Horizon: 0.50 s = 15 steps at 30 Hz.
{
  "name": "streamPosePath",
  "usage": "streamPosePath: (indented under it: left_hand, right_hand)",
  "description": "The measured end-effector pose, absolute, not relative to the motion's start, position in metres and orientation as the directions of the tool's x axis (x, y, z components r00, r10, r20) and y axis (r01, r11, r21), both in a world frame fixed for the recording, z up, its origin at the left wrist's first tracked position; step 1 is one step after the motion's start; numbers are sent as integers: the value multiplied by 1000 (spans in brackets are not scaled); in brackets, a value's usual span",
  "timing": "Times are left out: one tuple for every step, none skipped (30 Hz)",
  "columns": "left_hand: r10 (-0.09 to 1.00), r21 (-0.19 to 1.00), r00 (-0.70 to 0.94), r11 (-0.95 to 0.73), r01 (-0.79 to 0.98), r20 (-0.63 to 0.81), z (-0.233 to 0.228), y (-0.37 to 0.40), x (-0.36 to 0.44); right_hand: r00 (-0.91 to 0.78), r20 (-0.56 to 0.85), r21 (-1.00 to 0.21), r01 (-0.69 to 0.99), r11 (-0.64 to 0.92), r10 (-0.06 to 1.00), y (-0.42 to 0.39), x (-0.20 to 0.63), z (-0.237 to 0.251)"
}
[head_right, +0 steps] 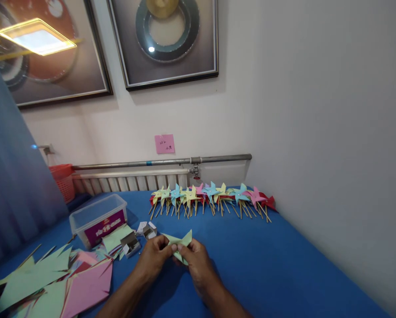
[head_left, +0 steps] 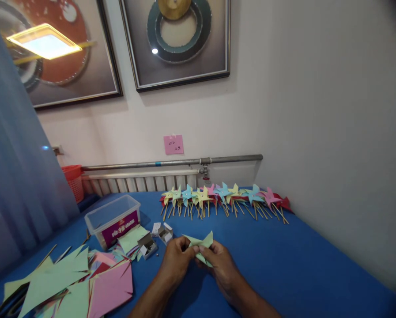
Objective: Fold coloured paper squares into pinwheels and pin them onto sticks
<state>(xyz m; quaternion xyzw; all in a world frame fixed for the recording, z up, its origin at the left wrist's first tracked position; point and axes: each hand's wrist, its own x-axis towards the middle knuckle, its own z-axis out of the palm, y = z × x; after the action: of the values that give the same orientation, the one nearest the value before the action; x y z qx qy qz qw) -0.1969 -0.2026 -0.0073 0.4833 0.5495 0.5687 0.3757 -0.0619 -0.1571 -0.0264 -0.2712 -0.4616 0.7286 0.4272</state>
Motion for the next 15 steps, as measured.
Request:
streamPosePath:
  left_hand:
    - [957,988,-255,-114,104,138,-7,-203,-197]
    - [955,988,-262,-115,106,140,-7,-202,-197]
    - [953,987,-267,-114,112,141,-8,-202,-197]
    - [951,987,-274,-112,119,141,-8,-202,-197]
    - [949,986,-283,-109,129,142,-9,-202,-197]
    - [946,985,-292,-104,141,142,-9,-202,-197]
    - [943,983,-301,-98,152,141,-10,-201,-197]
    - [941,983,-309,-95,159,141,-10,-201,-197]
    - [939,982,-313,-94,161,141,-11,-201,-197]
    - [939,982,-314,-95,161,143,-11,-201,-197]
    - [939,982,-312,-97,160,144,-11,-201,-198]
    - [939,982,-311,-99,158,145,-11,-201,-198]
    - [940,982,-308,-101,158,146,-11,-201,-198]
    - [940,982,-307,-101,159,147,-10,-201,-198]
    - [941,982,-304,-102,160,147,-10,-201,-198]
  right_hand:
    - [-491,-2,-902,-376,-213,871,-157,-62,-27]
    - [-491,0,-900,-380,-214,871,-156,-62,-27]
    - [-489,3,-901,-380,-210,872,-155,-63,-28]
    - [-482,8,-904,-377,-200,876,-154,-64,-29]
    - [-472,12,-909,-372,-187,881,-153,-64,-31]
    - [-458,17,-914,-367,-172,889,-151,-65,-33]
    - [-445,20,-918,-364,-160,896,-150,-66,-34]
    - [-434,21,-919,-363,-153,901,-150,-67,-35]
    - [-425,19,-919,-363,-152,905,-149,-68,-36]
    - [-421,16,-919,-363,-152,907,-149,-68,-37]
    - [-421,15,-921,-359,-152,907,-148,-68,-36]
    - [-422,19,-925,-352,-144,906,-148,-67,-36]
    - [-422,28,-930,-342,-130,906,-149,-67,-35]
    - [-423,41,-937,-330,-112,905,-149,-66,-34]
    - [-424,58,-944,-318,-89,904,-148,-65,-33]
